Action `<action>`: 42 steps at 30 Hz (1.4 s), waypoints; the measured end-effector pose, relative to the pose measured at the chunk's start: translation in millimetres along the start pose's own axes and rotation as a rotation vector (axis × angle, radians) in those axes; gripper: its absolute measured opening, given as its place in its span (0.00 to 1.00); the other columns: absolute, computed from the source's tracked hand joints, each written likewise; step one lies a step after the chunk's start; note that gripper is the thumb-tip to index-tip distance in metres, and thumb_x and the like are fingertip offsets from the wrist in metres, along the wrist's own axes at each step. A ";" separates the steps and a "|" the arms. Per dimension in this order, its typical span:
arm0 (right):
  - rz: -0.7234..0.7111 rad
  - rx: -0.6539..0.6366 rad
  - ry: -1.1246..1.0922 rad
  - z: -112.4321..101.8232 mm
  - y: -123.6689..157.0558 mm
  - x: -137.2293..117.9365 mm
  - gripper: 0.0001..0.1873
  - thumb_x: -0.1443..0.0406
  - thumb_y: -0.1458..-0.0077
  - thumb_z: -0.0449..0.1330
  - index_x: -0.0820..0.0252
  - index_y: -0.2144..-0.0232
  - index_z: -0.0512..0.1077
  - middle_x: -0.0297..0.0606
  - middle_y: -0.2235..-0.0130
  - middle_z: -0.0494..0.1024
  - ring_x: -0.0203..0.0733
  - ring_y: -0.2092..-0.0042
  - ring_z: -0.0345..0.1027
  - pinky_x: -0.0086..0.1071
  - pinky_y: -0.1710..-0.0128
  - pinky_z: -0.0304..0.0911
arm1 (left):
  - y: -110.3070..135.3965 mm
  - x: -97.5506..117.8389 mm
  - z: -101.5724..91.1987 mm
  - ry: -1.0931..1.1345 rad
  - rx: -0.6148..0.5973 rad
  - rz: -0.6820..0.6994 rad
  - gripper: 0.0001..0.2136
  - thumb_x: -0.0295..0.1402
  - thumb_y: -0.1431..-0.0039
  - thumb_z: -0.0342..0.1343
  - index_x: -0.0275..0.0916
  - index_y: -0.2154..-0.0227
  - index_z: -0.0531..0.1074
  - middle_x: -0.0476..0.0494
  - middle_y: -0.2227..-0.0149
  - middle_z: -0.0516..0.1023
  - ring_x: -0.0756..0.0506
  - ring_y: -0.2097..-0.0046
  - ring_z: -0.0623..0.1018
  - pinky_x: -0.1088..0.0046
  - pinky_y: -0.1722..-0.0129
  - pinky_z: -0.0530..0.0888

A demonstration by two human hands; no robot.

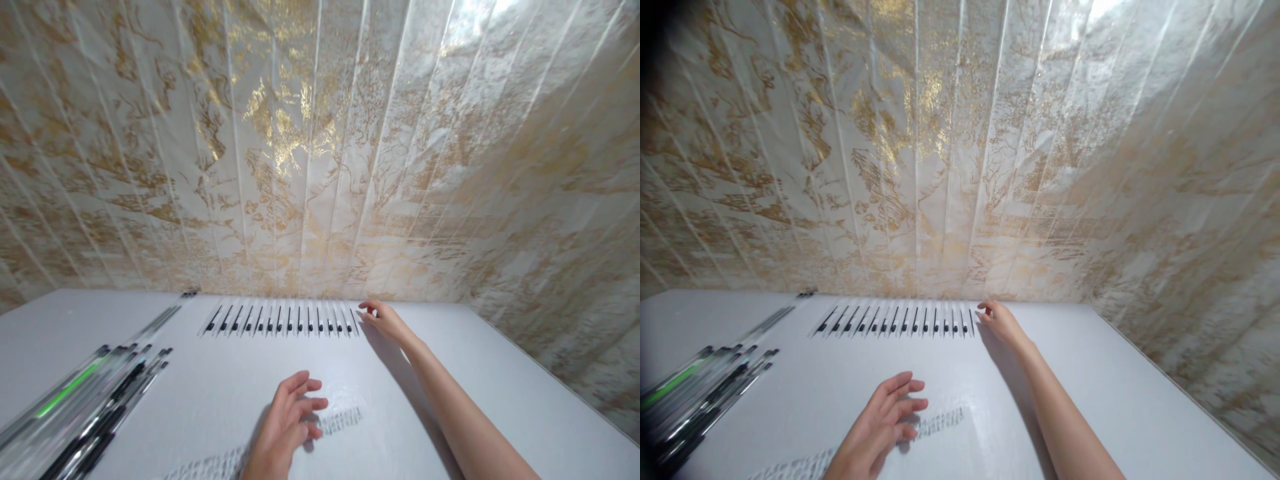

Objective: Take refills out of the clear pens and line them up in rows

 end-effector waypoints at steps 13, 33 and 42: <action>-0.086 0.040 0.007 -6.7 43.9 -4.1 0.16 0.76 0.55 0.51 0.61 0.71 0.76 0.40 0.66 0.77 0.40 0.65 0.71 0.30 0.63 0.63 | 4.4 9.4 5.7 -0.027 -0.006 0.065 0.21 0.30 0.53 0.56 0.40 0.53 0.68 0.35 0.52 0.71 0.39 0.56 0.75 0.67 0.67 0.68; -0.126 0.065 -0.118 -18.2 54.0 -18.7 0.11 0.73 0.50 0.54 0.58 0.67 0.75 0.36 0.67 0.76 0.36 0.68 0.69 0.28 0.66 0.63 | 5.9 13.6 7.3 -0.022 0.001 0.051 0.19 0.31 0.52 0.57 0.40 0.54 0.69 0.35 0.53 0.72 0.38 0.57 0.75 0.67 0.67 0.67; -0.125 0.040 -0.039 0.0 49.6 -40.3 0.11 0.75 0.52 0.55 0.59 0.68 0.73 0.35 0.68 0.74 0.37 0.68 0.66 0.29 0.64 0.61 | 9.5 16.9 8.4 -0.058 0.032 0.024 0.19 0.30 0.51 0.57 0.39 0.53 0.69 0.34 0.51 0.72 0.38 0.56 0.74 0.66 0.66 0.68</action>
Point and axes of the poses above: each hand's wrist, its own y-axis away from the middle knuckle, its own z-axis out of the palm, x = y × z, the point moved 10 cm from there along -y, towards the middle knuckle
